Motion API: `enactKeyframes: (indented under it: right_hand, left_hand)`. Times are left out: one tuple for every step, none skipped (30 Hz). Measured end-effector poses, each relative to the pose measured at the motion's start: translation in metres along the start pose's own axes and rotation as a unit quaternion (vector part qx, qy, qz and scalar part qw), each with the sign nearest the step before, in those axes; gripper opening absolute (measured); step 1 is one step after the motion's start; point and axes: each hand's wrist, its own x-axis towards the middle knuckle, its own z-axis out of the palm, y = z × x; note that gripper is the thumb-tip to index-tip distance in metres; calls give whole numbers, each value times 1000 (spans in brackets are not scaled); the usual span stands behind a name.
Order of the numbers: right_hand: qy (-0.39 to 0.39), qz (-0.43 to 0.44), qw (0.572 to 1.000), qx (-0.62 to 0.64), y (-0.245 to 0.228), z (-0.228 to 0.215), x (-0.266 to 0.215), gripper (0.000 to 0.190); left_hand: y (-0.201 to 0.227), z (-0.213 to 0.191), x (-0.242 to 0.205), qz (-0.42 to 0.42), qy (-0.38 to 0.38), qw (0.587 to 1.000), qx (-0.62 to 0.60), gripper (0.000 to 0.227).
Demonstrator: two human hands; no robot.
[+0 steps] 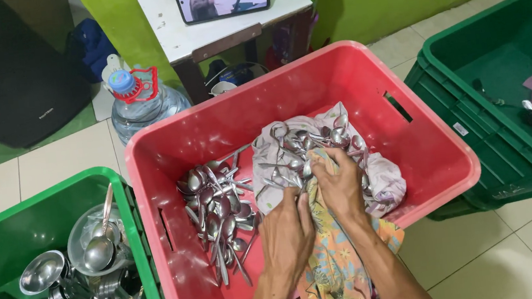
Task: Wiping spoons and forks with a cloth and sorting them into bins.
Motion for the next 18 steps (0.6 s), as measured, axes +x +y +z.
enactKeyframes:
  right_hand:
    - [-4, 7, 1000, 13, 4, 3, 0, 31]
    - [-8, 13, 1000, 27, 8, 6, 1, 27]
    - [-8, 14, 1000, 26, 3, 7, 0, 27]
    - [-14, 34, 999, -32, -3, 8, -1, 27]
    - [-21, 54, 994, -90, -8, 9, -3, 29]
    - [-22, 54, 994, -91, -6, 11, -3, 29]
    - [-31, 65, 997, -6, -5, 13, -3, 27]
    - [-40, 75, 993, 79, -3, 15, -4, 24]
    - [-41, 74, 993, 78, 3, 18, -4, 24]
    - [-43, 60, 993, 92, 8, 20, -5, 23]
    - [-46, 47, 992, 106, 14, 23, -6, 24]
    - [-48, 46, 992, 106, 10, 22, -10, 24]
    - [-102, 74, 976, 178, 7, 21, -13, 23]
    - [-155, 102, 951, 249, 3, 19, -16, 23]
    - [-155, 102, 951, 248, -1, 13, -15, 23]
    - [-165, 131, 947, 242, -5, 7, -14, 20]
    - [-174, 159, 942, 238, -10, 2, -12, 18]
    - [-173, 159, 942, 238, -11, 2, -16, 18]
  left_hand:
    - [1, 2, 0, -84, -43, 994, -62, 18]
    - [2, 4, 0, -166, -85, 975, -124, 22]
    - [1, 6, 0, -166, -86, 975, -124, 22]
    - [-1, 7, 0, -212, -101, 957, -169, 23]
    - [-2, 8, 0, -258, -115, 935, -213, 24]
    - [-3, 8, -1, -259, -114, 935, -214, 24]
    - [-4, 9, 0, -262, -76, 936, -222, 25]
    - [-6, 9, 0, -265, -38, 936, -230, 26]
    - [-4, 7, 1, -266, -36, 935, -231, 26]
    - [-3, 6, 3, -260, -9, 942, -214, 25]
    - [-2, 4, 4, -255, 17, 947, -196, 25]
    - [-5, 6, 6, -256, 19, 946, -196, 25]
    - [-8, 8, 9, -219, 10, 959, -179, 23]
    - [-10, 11, 13, -181, 2, 970, -161, 22]
    - [-9, 6, 14, -182, 2, 970, -161, 22]
    - [-7, 1, 15, -159, -16, 974, -160, 21]
    - [-5, -4, 17, -135, -35, 978, -158, 22]
    - [-9, -10, 17, -134, -35, 978, -158, 22]
